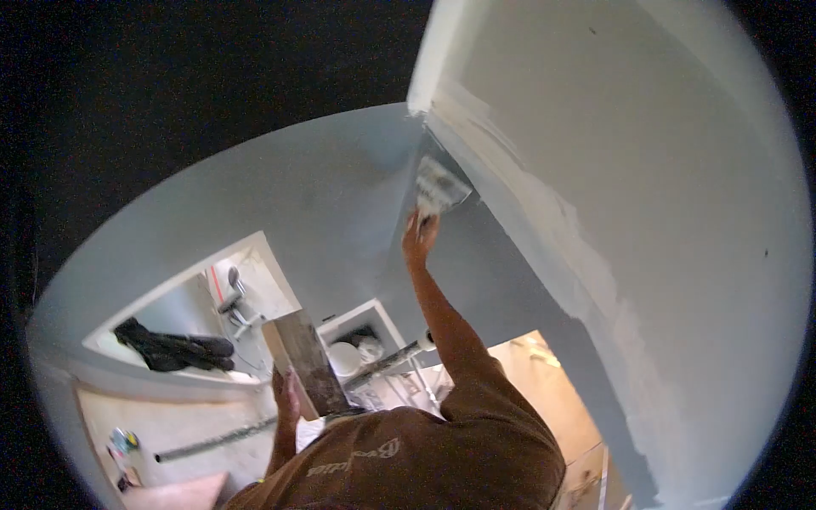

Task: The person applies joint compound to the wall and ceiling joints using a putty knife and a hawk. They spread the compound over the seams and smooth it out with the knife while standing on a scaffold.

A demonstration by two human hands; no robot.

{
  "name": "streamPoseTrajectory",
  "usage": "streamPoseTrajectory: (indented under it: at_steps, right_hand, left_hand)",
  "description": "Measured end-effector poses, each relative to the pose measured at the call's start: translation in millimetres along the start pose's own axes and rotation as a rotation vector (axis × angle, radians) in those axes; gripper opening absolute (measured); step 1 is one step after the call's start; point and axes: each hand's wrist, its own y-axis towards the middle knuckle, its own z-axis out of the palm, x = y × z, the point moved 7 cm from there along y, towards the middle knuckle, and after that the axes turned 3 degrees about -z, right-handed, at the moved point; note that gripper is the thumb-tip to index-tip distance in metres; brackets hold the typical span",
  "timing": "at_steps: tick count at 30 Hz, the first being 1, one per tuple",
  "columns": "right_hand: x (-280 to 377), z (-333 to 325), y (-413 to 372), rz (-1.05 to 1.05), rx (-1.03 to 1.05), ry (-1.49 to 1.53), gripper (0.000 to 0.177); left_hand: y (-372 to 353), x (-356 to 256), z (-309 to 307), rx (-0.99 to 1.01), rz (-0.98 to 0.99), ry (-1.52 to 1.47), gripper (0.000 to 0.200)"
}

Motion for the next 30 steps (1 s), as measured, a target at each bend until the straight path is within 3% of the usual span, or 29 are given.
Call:
streamPoseTrajectory:
  at_steps: [1, 3, 4, 5, 8, 9, 12, 14, 16, 18, 19, 20, 22, 23, 24, 25, 28, 30]
  right_hand:
    - [-9, -24, -32, 0.089, 0.012, 0.053, 0.025]
    - [58, -62, -92, 0.075, 0.210, -0.642, 0.023]
    - [68, -92, -121, 0.084, 0.243, -0.640, 0.022]
    - [77, -123, -146, 0.090, 0.279, -0.637, 0.020]
    - [113, -226, -221, 0.320, 0.348, -0.777, 0.019]
    - [127, -257, -243, 0.159, 0.356, -0.838, 0.021]
    - [166, -349, -312, 0.252, 0.252, -0.851, 0.024]
    - [195, -404, -359, 0.298, 0.131, -0.952, 0.025]
    - [224, -450, -413, 0.357, 0.013, -1.100, 0.030]
    - [238, -486, -476, 0.538, -0.200, -1.215, 0.031]
    - [240, -500, -510, 0.675, -0.259, -1.252, 0.031]
    - [245, -510, -542, 0.707, -0.343, -1.261, 0.031]
    - [254, -524, -606, 0.858, -0.555, -1.389, 0.032]
    - [259, -523, -634, 0.885, -0.652, -1.407, 0.033]
    - [266, -519, -662, 0.909, -0.747, -1.423, 0.034]
    - [277, -511, -686, 0.963, -0.847, -1.403, 0.034]
    - [294, -482, -757, 1.145, -1.091, -1.349, 0.034]
    - [301, -456, -798, 1.277, -1.210, -1.301, 0.033]
  left_hand:
    - [6, -35, 14, 0.025, 0.027, 0.027, 0.044]
    - [11, -65, 38, 0.109, -0.175, -0.495, 0.045]
    - [7, -68, 45, 0.150, -0.297, -0.751, 0.045]
    - [8, -53, 57, 0.187, -0.390, -0.782, 0.047]
    - [19, -22, 86, 0.313, -0.429, -0.624, 0.048]
    - [18, -29, 101, 0.345, -0.421, -0.615, 0.049]
    - [-4, -91, 153, 0.667, -0.383, -0.589, 0.050]
    - [-31, -122, 205, 0.929, -0.512, -0.628, 0.052]
    - [-36, -84, 245, 1.059, -0.527, -0.517, 0.050]
    - [-64, -110, 276, 1.151, -0.745, -0.568, 0.052]
    - [-91, -138, 286, 1.092, -0.881, -0.478, 0.059]
    - [-93, -125, 302, 1.163, -0.895, -0.425, 0.059]
    - [-81, -98, 327, 1.562, 0.083, -0.020, 0.065]
    - [-67, -66, 332, 1.479, -0.239, -0.274, 0.066]
    - [-85, -116, 334, 1.441, 0.778, 0.114, 0.071]
    - [-85, -111, 348, 1.480, 0.797, 0.125, 0.071]
    - [-96, -55, 399, 1.795, 0.544, -0.152, 0.077]
    - [-114, -67, 397, 1.895, 0.439, -0.211, 0.080]
